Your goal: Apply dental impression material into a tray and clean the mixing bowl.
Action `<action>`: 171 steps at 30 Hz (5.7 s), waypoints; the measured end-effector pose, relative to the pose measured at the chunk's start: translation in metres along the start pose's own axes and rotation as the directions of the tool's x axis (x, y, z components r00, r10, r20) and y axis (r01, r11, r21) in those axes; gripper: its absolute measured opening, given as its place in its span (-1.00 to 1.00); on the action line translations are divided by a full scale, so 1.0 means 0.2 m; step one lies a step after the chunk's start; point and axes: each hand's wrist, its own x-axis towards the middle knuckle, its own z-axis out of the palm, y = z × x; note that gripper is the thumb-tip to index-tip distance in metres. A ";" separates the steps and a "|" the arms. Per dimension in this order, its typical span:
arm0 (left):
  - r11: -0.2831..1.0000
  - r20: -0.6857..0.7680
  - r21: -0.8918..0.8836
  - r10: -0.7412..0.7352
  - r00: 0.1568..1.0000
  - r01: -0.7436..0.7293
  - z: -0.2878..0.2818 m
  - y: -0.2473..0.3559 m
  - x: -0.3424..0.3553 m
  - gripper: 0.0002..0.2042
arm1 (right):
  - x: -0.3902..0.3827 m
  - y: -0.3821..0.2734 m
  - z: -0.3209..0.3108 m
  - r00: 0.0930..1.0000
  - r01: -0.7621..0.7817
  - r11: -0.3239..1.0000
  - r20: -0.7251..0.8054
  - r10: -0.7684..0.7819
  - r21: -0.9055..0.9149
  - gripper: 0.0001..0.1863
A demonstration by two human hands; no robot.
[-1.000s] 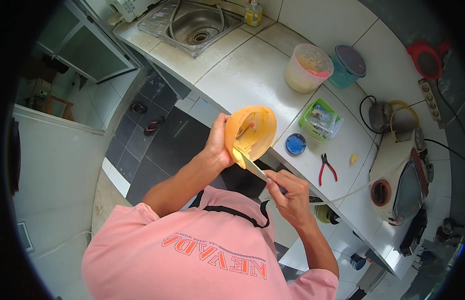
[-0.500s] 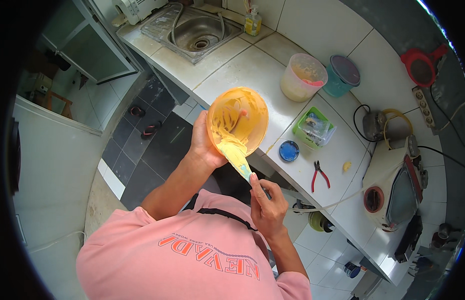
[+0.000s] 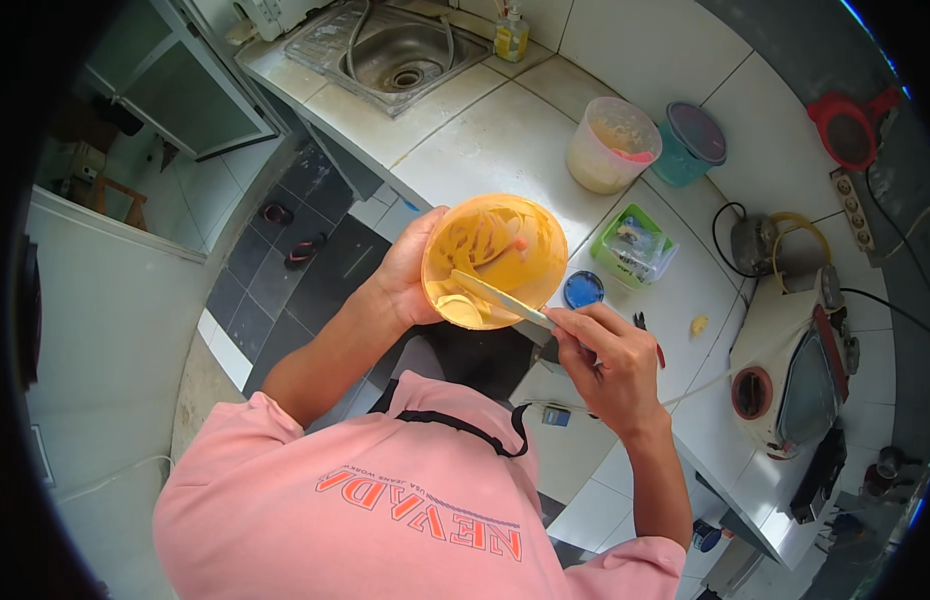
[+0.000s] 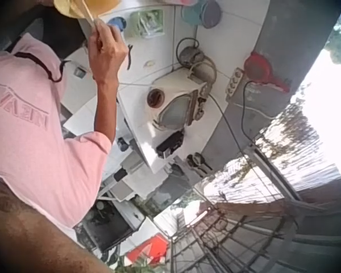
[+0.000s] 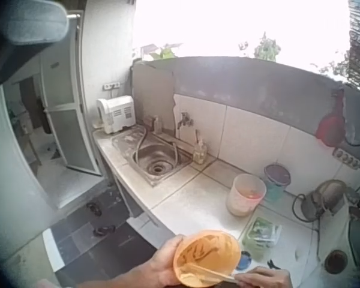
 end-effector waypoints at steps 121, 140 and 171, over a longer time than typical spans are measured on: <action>0.789 -0.417 -0.416 0.276 0.866 -0.452 -1.00 -0.53 -0.26 -0.46 | 0.12 0.77 0.51 0.991 -0.109 0.931 0.033 0.129 -0.347 -0.61; 0.748 -0.449 -0.449 0.283 0.848 -0.488 -1.06 -0.52 -0.31 -0.44 | 0.22 0.76 0.51 0.993 -0.063 0.914 0.063 0.096 -0.400 -0.69; 0.699 -0.651 -0.488 0.106 0.752 -0.522 -1.11 -0.55 -0.33 -0.61 | 0.23 0.80 0.50 0.992 -0.039 0.912 0.090 0.083 -0.408 -0.70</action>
